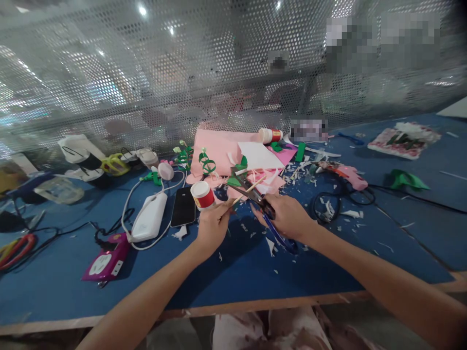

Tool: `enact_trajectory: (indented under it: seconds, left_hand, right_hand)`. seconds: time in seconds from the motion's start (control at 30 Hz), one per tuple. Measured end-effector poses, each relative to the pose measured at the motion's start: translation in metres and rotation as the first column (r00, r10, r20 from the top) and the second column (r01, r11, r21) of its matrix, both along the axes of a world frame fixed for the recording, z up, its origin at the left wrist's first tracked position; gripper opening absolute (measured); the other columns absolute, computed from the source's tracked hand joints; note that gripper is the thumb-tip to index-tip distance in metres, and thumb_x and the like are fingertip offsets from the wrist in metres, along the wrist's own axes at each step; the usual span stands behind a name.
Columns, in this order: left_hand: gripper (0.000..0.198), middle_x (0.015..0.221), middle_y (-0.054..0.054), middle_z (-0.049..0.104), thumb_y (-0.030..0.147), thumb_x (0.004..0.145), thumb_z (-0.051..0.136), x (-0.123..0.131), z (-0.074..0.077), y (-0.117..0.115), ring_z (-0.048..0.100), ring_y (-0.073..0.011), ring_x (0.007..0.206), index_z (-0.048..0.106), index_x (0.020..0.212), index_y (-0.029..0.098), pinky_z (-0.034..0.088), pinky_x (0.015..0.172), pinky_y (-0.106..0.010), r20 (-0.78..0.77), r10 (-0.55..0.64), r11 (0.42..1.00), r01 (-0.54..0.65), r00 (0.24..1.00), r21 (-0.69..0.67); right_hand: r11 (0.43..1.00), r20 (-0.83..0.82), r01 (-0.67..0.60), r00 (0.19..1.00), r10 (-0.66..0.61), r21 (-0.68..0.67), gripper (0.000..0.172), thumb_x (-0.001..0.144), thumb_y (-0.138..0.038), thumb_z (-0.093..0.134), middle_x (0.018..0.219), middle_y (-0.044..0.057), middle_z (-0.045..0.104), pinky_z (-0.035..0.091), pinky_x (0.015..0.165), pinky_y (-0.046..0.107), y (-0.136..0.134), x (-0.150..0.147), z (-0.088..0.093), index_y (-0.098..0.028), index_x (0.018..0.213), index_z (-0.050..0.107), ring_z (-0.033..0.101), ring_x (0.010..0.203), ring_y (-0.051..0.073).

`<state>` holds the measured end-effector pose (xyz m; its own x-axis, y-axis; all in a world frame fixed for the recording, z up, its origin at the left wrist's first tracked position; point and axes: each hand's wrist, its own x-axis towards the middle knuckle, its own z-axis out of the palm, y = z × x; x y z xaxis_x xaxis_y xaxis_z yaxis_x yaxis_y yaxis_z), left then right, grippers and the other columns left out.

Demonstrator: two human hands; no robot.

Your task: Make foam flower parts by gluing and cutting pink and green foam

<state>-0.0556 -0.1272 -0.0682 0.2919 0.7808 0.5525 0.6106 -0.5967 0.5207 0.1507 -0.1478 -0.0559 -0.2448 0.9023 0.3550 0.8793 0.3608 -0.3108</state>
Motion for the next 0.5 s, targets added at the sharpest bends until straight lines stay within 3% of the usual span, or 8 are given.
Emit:
enact_trajectory:
  seconds: [0.17, 0.33, 0.5]
  left_hand:
    - [0.029, 0.076, -0.006, 0.071, 0.022, 0.085, 0.049, -0.001, 0.001, 0.003, 0.058, -0.0088, 0.046, 0.066, 0.106, 0.013, 0.049, 0.05, -0.02, 0.118, -0.082, 0.973, 0.105, 0.99, -0.207]
    - [0.036, 0.077, -0.006, 0.071, 0.029, 0.086, 0.046, -0.001, -0.004, 0.011, 0.064, -0.0127, 0.055, 0.061, 0.116, 0.015, 0.053, 0.051, -0.022, 0.287, -0.187, 0.868, 0.295, 0.939, -0.399]
    - [0.028, 0.063, -0.004, 0.07, 0.017, 0.08, 0.052, 0.001, -0.001, 0.01, 0.061, -0.0119, 0.047, 0.069, 0.102, 0.012, 0.052, 0.05, -0.022, 0.241, -0.047, 0.924, 0.134, 0.969, -0.358]
  right_hand:
    - [0.999, -0.018, -0.029, 0.999, 0.029, 0.041, 0.027, 0.082, -0.043, 0.046, 0.07, 0.007, 0.065, 0.032, 0.056, 0.026, 0.004, 0.004, -0.005, -0.017, 0.077, 0.055, 0.059, 0.061, 0.018]
    - [0.992, 0.003, 0.012, 1.0, -0.012, 0.124, 0.03, 0.08, -0.046, 0.047, 0.076, 0.008, 0.066, 0.033, 0.055, 0.027, 0.01, 0.01, -0.009, -0.017, 0.082, 0.056, 0.06, 0.065, 0.019]
    - [0.99, 0.037, 0.004, 0.999, -0.01, 0.143, 0.027, 0.079, -0.043, 0.048, 0.075, 0.007, 0.065, 0.035, 0.055, 0.027, 0.01, 0.01, -0.01, -0.017, 0.082, 0.056, 0.061, 0.066, 0.02]
